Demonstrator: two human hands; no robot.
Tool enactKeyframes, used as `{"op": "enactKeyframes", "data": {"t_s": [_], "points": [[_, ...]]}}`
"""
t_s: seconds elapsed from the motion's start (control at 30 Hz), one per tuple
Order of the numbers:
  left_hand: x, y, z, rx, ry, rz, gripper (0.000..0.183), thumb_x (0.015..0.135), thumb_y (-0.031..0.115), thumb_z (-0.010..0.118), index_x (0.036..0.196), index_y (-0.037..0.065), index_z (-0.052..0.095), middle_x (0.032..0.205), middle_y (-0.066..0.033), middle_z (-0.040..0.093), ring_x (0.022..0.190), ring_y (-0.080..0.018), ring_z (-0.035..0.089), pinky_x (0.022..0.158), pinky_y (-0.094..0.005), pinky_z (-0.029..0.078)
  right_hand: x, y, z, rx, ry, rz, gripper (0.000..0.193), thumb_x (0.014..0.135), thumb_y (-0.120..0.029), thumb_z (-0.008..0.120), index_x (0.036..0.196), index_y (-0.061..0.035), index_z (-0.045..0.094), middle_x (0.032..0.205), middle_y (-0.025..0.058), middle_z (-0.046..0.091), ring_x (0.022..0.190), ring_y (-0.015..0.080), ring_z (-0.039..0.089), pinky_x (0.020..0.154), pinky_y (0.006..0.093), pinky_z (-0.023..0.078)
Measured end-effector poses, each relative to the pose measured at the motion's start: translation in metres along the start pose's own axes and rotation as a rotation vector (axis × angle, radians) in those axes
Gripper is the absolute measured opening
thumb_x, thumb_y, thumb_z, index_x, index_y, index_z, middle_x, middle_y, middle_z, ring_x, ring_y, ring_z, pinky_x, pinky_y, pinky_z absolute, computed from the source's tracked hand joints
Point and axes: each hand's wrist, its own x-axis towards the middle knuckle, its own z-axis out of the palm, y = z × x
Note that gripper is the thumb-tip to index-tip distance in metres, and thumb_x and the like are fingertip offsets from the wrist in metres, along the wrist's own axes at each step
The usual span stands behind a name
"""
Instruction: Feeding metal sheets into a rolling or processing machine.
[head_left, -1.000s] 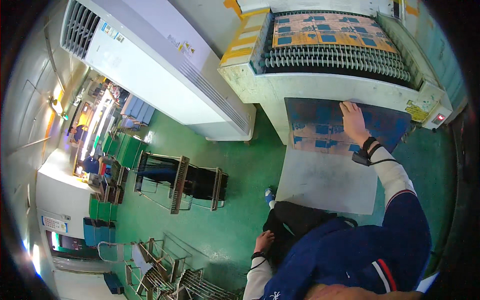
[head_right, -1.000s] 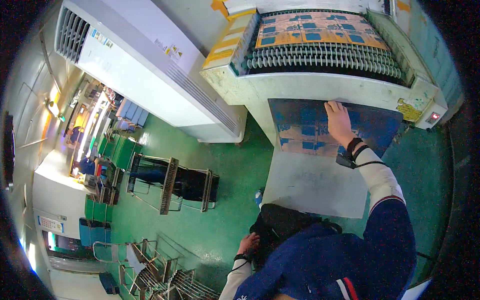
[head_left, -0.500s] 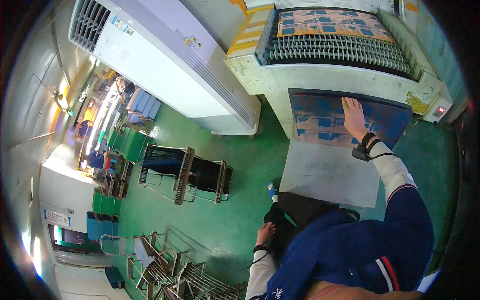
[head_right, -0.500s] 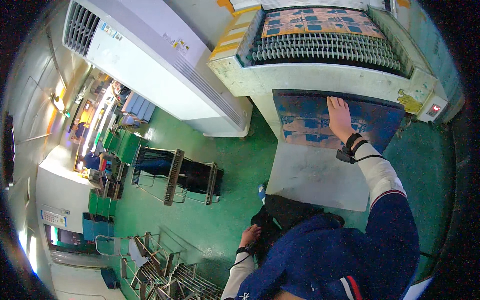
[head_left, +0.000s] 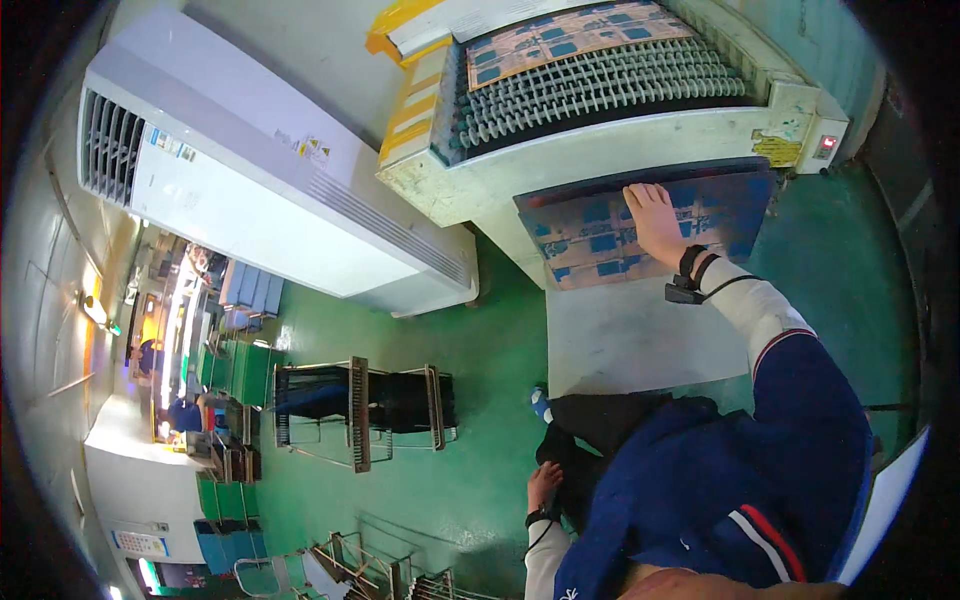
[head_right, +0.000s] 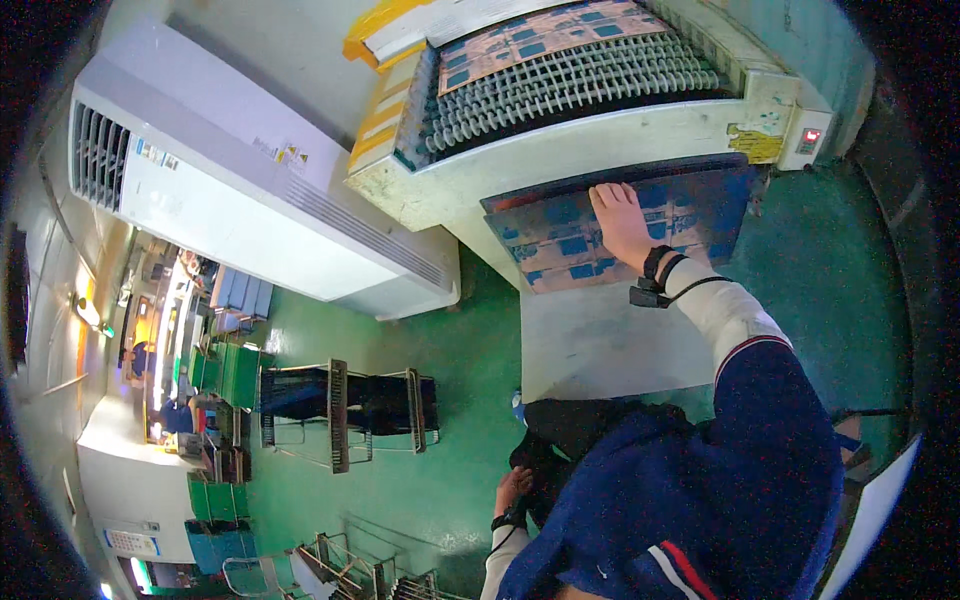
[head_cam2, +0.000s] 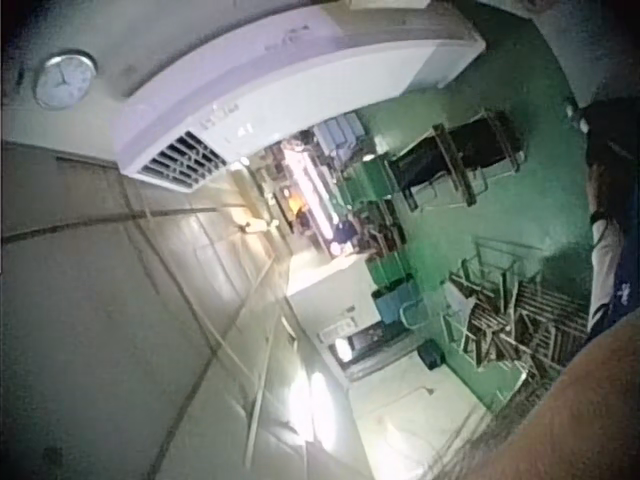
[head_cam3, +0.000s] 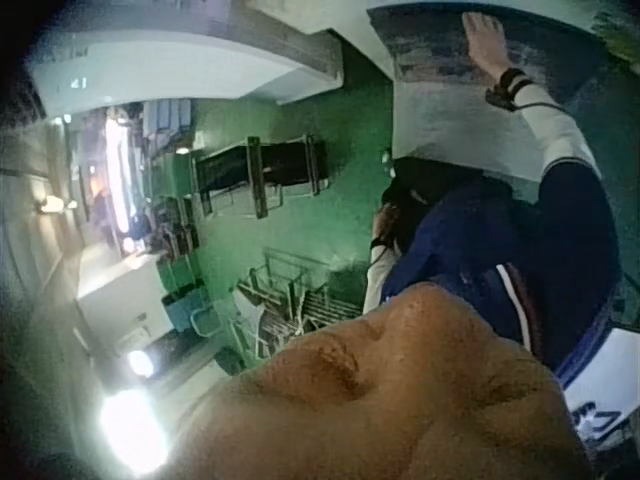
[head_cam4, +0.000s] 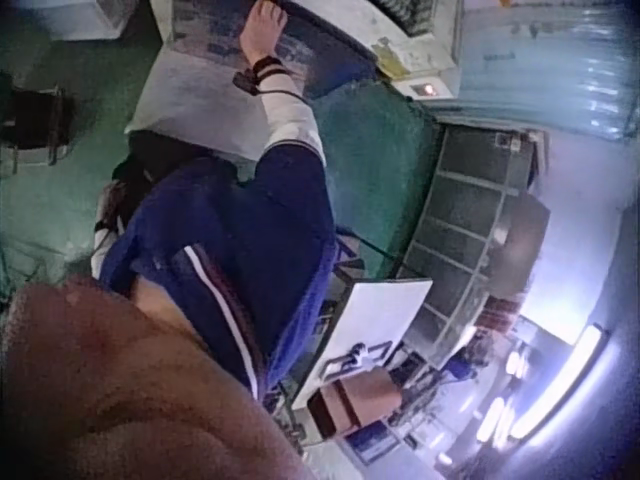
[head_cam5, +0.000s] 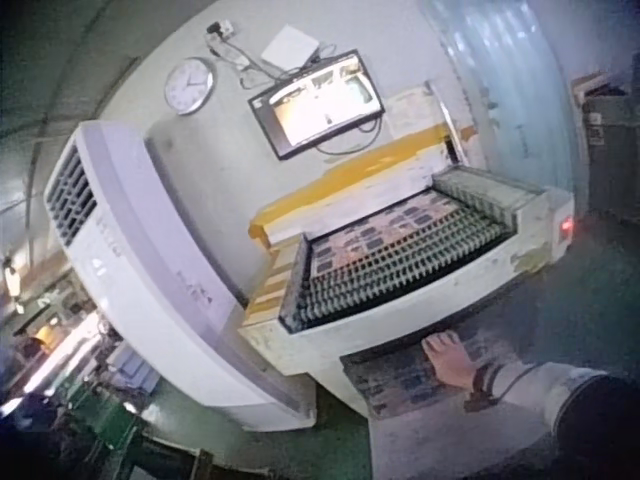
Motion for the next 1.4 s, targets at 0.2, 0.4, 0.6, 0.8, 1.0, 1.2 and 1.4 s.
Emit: {"op": "enactKeyframes", "data": {"t_s": [0.2, 0.4, 0.6, 0.8, 1.0, 1.2, 1.4], "points": [[0.001, -0.003, -0.006, 0.032, 0.08, -0.003, 0.03, 0.085, 0.022, 0.055, 0.106, 0.001, 0.049, 0.098, -0.0126, 0.06, 0.079, -0.0211, 0.06, 0.065, -0.0311, 0.05, 0.013, -0.006, -0.018, 0.143, -0.184, 0.062, 0.03, 0.067, 0.0, 0.051, 0.097, -0.0013, 0.05, 0.1, 0.0127, 0.049, 0.1, 0.0302, 0.045, 0.086, 0.0393, 0.037], [0.009, -0.007, -0.016, -0.029, -0.006, 0.023, 0.028, 0.085, 0.021, 0.055, 0.104, 0.002, 0.05, 0.097, -0.0122, 0.061, 0.077, -0.0198, 0.06, 0.064, -0.0306, 0.05, -0.004, 0.023, -0.01, 0.119, -0.506, 0.006, 0.011, 0.068, -0.015, 0.057, 0.073, -0.0048, 0.059, 0.071, 0.0147, 0.059, 0.072, 0.0328, 0.058, 0.063, 0.0428, 0.045], [0.018, -0.007, -0.021, -0.035, 0.02, 0.004, 0.026, 0.085, 0.02, 0.055, 0.101, 0.0, 0.05, 0.094, -0.0125, 0.06, 0.077, -0.021, 0.06, 0.064, -0.0316, 0.049, -0.009, 0.012, -0.042, 0.226, -0.41, 0.071, 0.017, 0.067, -0.022, 0.061, 0.069, -0.0055, 0.061, 0.068, 0.0159, 0.059, 0.071, 0.0332, 0.058, 0.063, 0.0435, 0.045], [0.011, -0.002, -0.006, -0.072, -0.049, -0.005, 0.03, 0.085, 0.02, 0.055, 0.105, -0.001, 0.049, 0.093, -0.0138, 0.06, 0.076, -0.0228, 0.059, 0.065, -0.0327, 0.05, 0.024, 0.054, -0.126, 0.761, -0.19, 0.413, 0.023, 0.068, -0.022, 0.069, 0.067, -0.0009, 0.06, 0.062, 0.0057, 0.06, 0.055, 0.0146, 0.053, 0.052, 0.0295, 0.042], [0.029, -0.013, -0.03, 0.053, 0.008, -0.052, 0.035, 0.085, 0.025, 0.054, 0.108, -0.001, 0.048, 0.093, -0.0134, 0.061, 0.077, -0.0227, 0.06, 0.065, -0.0324, 0.05, 0.055, 0.055, -0.187, 1.332, 0.116, 0.911, 0.028, 0.074, -0.016, 0.067, 0.098, -0.0035, 0.059, 0.069, -0.0042, 0.053, 0.052, 0.0078, 0.034, 0.049, 0.0286, 0.034], [0.017, -0.007, -0.01, 0.072, 0.031, -0.015, 0.034, 0.085, 0.024, 0.054, 0.107, -0.002, 0.049, 0.092, -0.0121, 0.061, 0.076, -0.0209, 0.06, 0.064, -0.0303, 0.049, 0.08, 0.087, -0.152, 1.985, 0.12, 0.509, 0.021, 0.075, -0.018, 0.064, 0.093, -0.0092, 0.058, 0.087, -0.0022, 0.057, 0.087, 0.0119, 0.048, 0.081, 0.027, 0.031], [0.007, 0.0, -0.003, 0.067, 0.086, 0.003, 0.03, 0.085, 0.022, 0.054, 0.101, -0.004, 0.049, 0.089, -0.012, 0.061, 0.072, -0.0191, 0.059, 0.063, -0.0294, 0.048, 0.112, 0.096, -0.082, 2.027, 0.081, 0.794, 0.01, 0.077, -0.013, 0.061, 0.084, -0.0098, 0.055, 0.079, 0.0005, 0.056, 0.077, 0.0136, 0.053, 0.073, 0.0273, 0.041]]}}
